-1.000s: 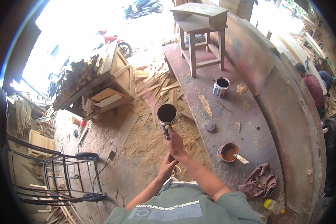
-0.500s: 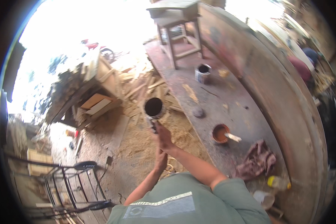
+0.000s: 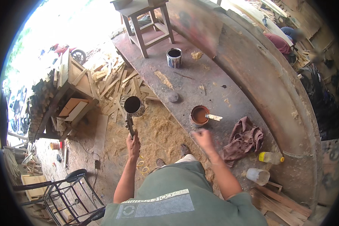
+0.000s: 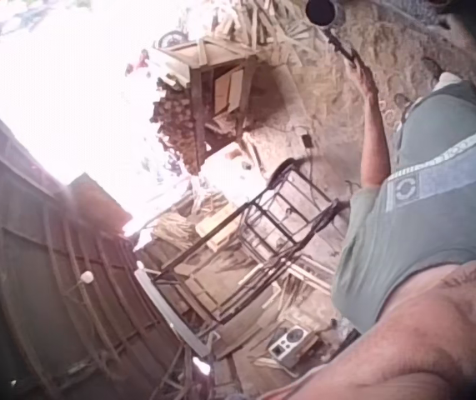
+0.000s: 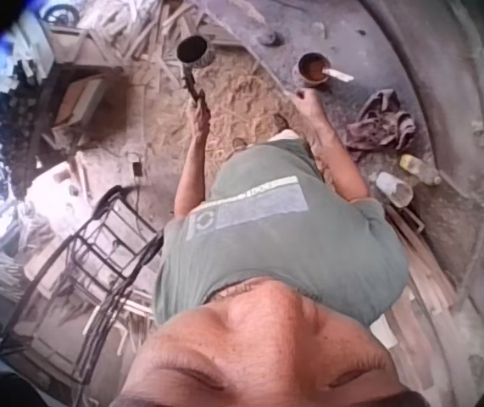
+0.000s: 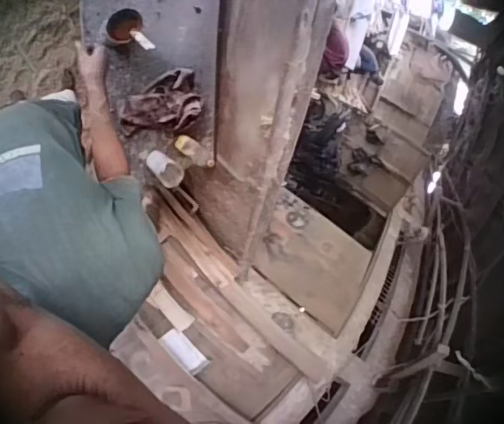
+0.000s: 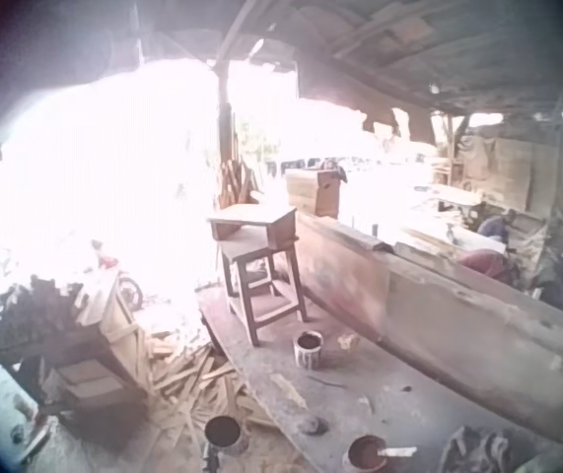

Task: The person uses a spray gun to apply paint to a metal cart frame and uses a brush to apply paint from a small container to the frame's joints.

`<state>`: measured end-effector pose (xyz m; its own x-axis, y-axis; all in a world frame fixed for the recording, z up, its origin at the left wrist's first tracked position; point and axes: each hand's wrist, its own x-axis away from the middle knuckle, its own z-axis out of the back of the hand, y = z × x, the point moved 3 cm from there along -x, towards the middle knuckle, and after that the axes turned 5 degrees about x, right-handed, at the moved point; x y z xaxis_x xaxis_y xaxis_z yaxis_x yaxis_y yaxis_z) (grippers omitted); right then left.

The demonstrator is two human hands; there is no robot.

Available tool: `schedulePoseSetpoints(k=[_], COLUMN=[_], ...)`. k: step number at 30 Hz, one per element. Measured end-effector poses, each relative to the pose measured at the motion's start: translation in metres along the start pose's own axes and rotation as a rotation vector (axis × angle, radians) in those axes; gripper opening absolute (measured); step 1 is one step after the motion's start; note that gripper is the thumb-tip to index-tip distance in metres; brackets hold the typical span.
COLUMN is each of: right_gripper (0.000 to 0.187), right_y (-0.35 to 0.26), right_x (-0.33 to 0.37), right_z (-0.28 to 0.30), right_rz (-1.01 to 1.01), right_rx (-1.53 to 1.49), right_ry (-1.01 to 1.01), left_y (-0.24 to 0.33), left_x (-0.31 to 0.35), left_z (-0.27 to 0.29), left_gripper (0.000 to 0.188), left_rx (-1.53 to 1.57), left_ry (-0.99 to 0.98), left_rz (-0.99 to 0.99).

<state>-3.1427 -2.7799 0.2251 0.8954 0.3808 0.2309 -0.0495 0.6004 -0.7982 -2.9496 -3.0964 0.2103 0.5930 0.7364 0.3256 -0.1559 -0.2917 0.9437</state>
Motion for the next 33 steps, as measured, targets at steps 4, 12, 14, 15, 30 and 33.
schedulePoseSetpoints(k=[4, 12, 14, 15, 30, 33], right_gripper=[0.037, 0.021, 0.02, 0.02, 0.023, 0.025], right_y=[0.061, 0.009, -0.015, -0.015, -0.037, -0.036], right_x=[-0.022, -0.09, -0.087, -0.088, -0.111, -0.105], right_z=[0.057, 0.059, 0.063, 0.063, 0.064, 0.069], right_rz=[-0.2, 0.363, 0.39, 0.391, 0.445, 0.439], right_rx=[-0.248, 0.196, 0.383, 0.444, 0.567, 0.697], right_ry=[0.227, 0.276, 0.192, 0.152, -0.011, -0.084], left_y=[-0.028, -0.085, -0.083, -0.081, -0.068, -0.073], left_x=[0.006, 0.034, 0.042, 0.045, 0.067, 0.07], left_z=[-0.006, -0.021, -0.029, -0.033, -0.044, -0.041], left_gripper=[0.03, 0.028, 0.029, 0.029, 0.022, 0.02], left_rx=[0.02, -0.104, -0.119, -0.125, -0.185, -0.171], left_ry=[-0.036, 0.004, 0.025, 0.034, 0.099, 0.082], left_rz=[0.066, 0.038, 0.037, 0.036, -0.101, -0.076])
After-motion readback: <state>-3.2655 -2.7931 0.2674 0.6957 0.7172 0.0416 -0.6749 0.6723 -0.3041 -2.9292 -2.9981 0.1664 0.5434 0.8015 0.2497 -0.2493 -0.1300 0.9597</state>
